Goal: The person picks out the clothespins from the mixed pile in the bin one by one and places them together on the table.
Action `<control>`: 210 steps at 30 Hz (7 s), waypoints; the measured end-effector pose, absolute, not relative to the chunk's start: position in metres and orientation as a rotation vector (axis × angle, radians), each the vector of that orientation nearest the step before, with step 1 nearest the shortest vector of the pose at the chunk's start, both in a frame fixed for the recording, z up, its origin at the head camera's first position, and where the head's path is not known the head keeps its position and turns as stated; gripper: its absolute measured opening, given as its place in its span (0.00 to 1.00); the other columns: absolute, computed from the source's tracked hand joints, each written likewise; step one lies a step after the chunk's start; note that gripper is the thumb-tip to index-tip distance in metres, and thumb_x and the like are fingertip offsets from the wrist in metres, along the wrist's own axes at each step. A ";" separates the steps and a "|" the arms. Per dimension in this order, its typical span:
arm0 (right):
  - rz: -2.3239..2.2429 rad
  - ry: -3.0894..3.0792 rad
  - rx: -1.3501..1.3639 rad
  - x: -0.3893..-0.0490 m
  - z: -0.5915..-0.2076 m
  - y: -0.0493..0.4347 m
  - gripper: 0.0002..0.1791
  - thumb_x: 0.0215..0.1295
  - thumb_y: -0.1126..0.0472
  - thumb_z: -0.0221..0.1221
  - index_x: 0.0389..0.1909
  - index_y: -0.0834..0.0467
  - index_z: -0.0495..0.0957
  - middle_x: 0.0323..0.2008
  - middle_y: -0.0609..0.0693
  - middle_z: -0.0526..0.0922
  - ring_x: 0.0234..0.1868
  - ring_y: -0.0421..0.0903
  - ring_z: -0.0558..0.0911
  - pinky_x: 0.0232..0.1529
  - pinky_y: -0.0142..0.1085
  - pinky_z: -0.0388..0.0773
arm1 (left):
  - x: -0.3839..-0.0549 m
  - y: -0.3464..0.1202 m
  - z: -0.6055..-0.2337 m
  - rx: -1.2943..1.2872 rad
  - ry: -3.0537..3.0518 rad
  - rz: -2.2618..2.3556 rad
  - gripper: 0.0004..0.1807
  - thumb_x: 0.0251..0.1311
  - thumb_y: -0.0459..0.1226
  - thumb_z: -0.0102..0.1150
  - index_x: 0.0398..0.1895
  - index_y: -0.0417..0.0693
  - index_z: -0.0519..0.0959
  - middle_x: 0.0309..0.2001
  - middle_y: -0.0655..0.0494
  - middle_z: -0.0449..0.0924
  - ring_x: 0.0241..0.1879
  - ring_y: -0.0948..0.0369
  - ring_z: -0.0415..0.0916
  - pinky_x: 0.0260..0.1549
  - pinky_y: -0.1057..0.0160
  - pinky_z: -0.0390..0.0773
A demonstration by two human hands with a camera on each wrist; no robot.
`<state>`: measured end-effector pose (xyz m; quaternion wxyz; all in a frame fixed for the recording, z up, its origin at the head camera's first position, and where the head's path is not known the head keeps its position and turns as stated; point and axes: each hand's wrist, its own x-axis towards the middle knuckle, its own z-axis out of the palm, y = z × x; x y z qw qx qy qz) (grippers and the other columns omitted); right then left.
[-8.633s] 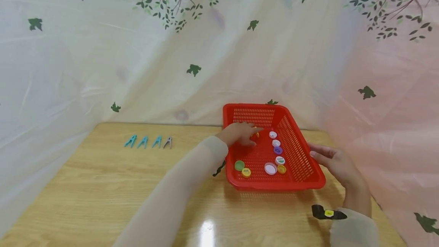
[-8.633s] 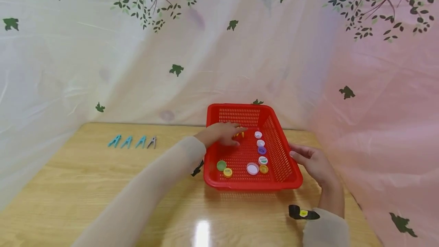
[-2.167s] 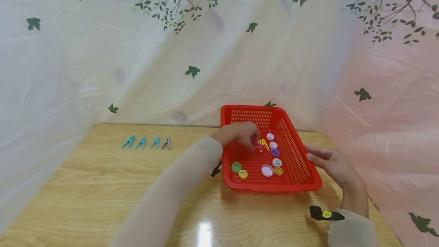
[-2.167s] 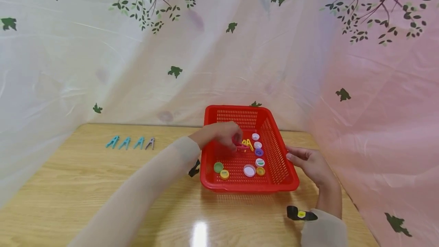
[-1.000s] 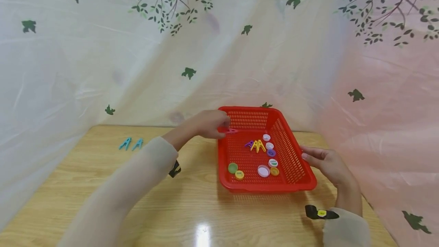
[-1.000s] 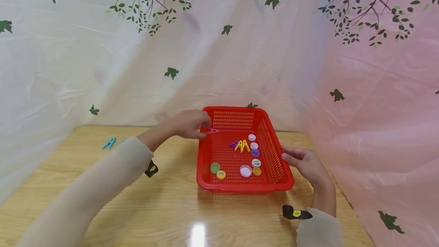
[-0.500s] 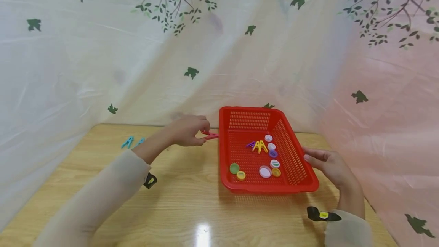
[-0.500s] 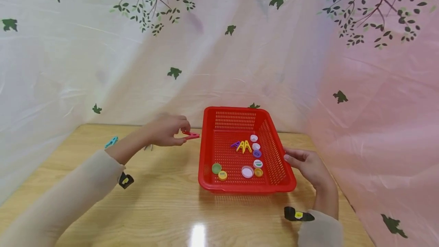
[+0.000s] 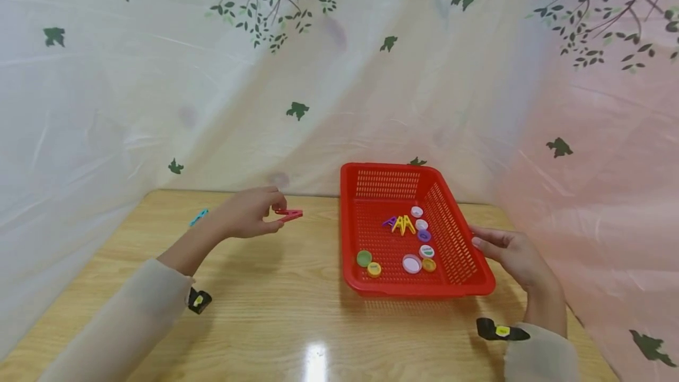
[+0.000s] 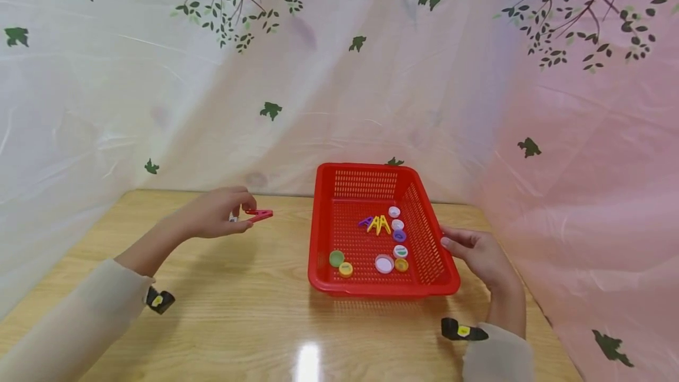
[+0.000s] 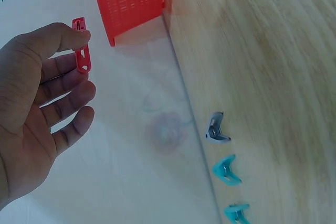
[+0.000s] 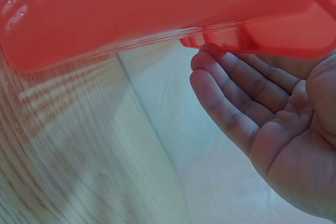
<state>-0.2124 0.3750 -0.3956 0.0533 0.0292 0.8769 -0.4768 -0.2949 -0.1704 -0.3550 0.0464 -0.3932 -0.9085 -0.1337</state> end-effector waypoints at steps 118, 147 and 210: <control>-1.453 2.642 0.098 -0.213 -0.395 0.376 0.39 0.69 0.39 0.62 0.73 0.57 0.70 0.68 0.60 0.75 0.70 0.64 0.70 0.62 0.77 0.57 | -0.256 -0.348 -0.450 -0.153 -3.030 -0.755 0.31 0.61 0.56 0.69 0.43 0.32 0.79 0.34 0.47 0.82 0.33 0.53 0.77 0.32 0.56 0.76; -1.471 2.645 0.098 -0.213 -0.396 0.375 0.38 0.68 0.40 0.63 0.72 0.56 0.71 0.69 0.59 0.74 0.70 0.63 0.70 0.61 0.77 0.58 | -0.253 -0.350 -0.434 -0.186 -3.094 -0.717 0.32 0.64 0.52 0.68 0.49 0.28 0.78 0.37 0.43 0.81 0.37 0.48 0.77 0.36 0.47 0.79; -1.472 2.654 0.085 -0.211 -0.395 0.373 0.38 0.69 0.40 0.62 0.72 0.58 0.71 0.68 0.61 0.75 0.70 0.64 0.70 0.60 0.77 0.59 | -0.344 -0.070 -0.337 -1.243 -2.813 -0.383 0.13 0.70 0.41 0.60 0.50 0.42 0.82 0.41 0.52 0.83 0.40 0.55 0.78 0.47 0.56 0.81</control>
